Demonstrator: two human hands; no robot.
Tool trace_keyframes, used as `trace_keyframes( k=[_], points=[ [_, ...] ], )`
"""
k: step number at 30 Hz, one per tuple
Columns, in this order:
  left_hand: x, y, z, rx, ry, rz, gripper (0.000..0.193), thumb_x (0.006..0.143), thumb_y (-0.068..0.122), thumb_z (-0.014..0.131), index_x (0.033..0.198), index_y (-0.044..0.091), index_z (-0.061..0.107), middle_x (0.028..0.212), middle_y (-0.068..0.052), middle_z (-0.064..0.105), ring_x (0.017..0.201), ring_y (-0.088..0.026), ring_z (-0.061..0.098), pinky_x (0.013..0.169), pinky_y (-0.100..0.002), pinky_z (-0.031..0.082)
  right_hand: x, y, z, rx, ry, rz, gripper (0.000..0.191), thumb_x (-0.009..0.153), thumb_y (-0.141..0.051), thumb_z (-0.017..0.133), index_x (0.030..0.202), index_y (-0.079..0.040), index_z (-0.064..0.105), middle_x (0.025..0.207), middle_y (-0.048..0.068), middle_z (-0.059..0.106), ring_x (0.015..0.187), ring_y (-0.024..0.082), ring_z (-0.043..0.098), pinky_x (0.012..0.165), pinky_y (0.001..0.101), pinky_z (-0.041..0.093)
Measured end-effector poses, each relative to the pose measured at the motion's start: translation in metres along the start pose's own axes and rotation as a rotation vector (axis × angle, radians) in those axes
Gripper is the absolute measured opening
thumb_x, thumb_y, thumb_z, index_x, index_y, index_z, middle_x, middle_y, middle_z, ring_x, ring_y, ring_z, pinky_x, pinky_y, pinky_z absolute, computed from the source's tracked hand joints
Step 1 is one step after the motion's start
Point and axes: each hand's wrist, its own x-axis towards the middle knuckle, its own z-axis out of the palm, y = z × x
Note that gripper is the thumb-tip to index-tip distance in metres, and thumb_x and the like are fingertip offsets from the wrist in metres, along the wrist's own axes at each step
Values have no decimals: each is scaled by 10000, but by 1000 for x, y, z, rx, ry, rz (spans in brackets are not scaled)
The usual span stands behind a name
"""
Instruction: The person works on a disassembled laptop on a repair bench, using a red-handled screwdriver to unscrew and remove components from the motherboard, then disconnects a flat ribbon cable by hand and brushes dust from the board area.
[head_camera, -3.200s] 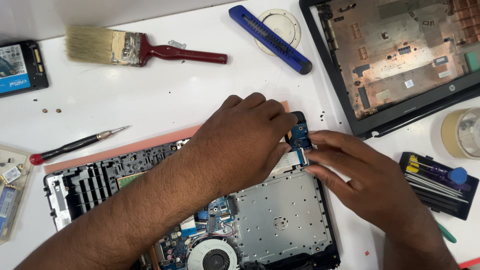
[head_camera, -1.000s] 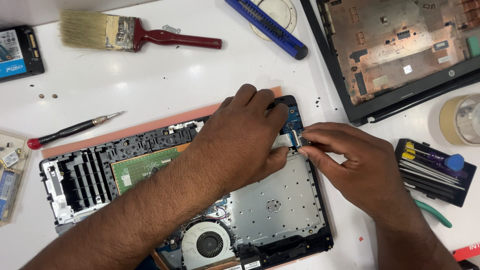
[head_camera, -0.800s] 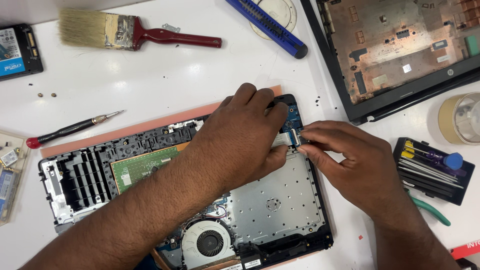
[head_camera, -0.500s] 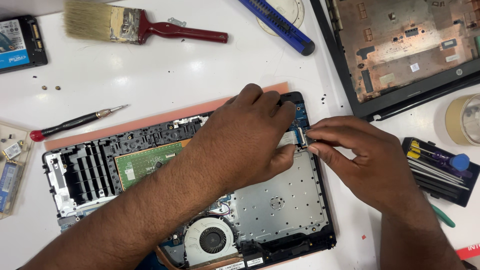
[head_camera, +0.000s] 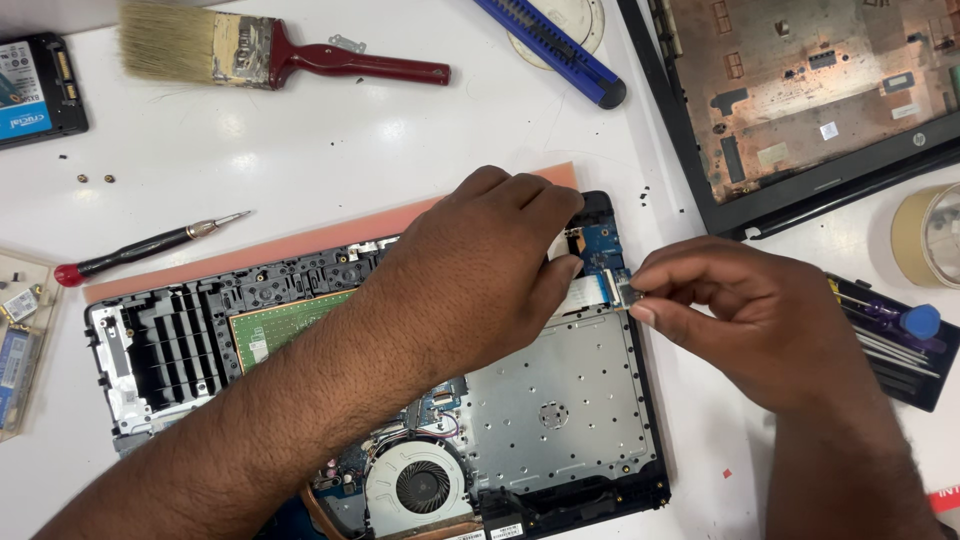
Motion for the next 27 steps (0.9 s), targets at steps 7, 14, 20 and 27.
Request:
trace_keyframes(
  k=[7, 14, 20, 27],
  points=[
    [0, 0, 4, -22, 83, 30, 355, 931, 280, 718, 1186, 41, 656, 1064, -123, 691, 1028, -251, 651, 957, -479, 524, 6, 9, -8, 254, -76, -36, 257, 862, 32, 752, 1109, 39, 685, 949, 135, 762, 848, 136, 739, 714, 271, 627],
    [10, 1, 7, -21, 56, 35, 227, 929, 181, 668, 1138, 95, 687, 986, -70, 669, 993, -202, 643, 999, -488, 488, 13, 11, -1, 120, 4, -46, 276, 873, 4, 762, 1108, 5, 618, 961, 87, 702, 805, 115, 680, 660, 266, 594],
    [10, 1, 10, 6, 76, 78, 282, 915, 242, 709, 1165, 115, 681, 992, -65, 675, 982, -215, 622, 987, -510, 466, 17, 8, 1, 212, -125, -63, 299, 901, -4, 739, 1163, 11, 595, 1007, 85, 656, 916, 109, 671, 747, 265, 600],
    [11, 1, 19, 40, 141, 120, 278, 958, 244, 687, 1203, 113, 679, 931, -56, 701, 952, -221, 636, 975, -534, 459, 16, 3, 4, 114, -139, -97, 562, 927, -71, 703, 1463, -38, 536, 987, 68, 649, 869, 107, 669, 762, 287, 641]
  ],
)
